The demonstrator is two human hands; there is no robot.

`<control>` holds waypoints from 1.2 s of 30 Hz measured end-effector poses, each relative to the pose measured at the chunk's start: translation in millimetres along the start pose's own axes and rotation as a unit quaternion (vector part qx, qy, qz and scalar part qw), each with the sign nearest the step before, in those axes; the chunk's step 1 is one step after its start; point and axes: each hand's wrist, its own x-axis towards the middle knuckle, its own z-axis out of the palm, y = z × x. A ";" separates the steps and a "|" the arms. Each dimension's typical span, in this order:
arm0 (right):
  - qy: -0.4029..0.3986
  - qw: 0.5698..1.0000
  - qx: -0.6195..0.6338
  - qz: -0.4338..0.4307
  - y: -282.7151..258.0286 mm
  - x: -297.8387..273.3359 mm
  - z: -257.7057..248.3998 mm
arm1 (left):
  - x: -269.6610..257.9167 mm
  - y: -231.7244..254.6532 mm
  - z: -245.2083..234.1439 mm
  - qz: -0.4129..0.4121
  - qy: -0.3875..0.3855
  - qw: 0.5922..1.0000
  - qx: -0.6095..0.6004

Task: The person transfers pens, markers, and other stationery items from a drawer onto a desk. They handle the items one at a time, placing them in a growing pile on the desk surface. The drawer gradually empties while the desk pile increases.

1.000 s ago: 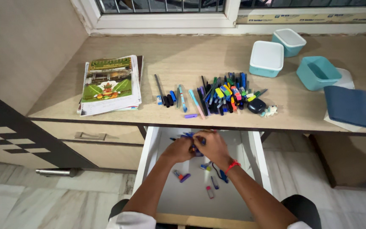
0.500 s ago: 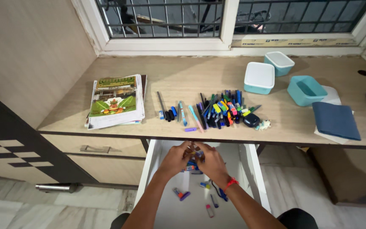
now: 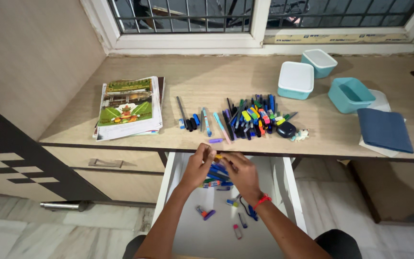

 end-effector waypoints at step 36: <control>0.111 0.977 -0.128 -0.128 13.1 44.6 1.5 | 24.8 -45.7 -10.7 -0.196 -0.408 0.783 0.426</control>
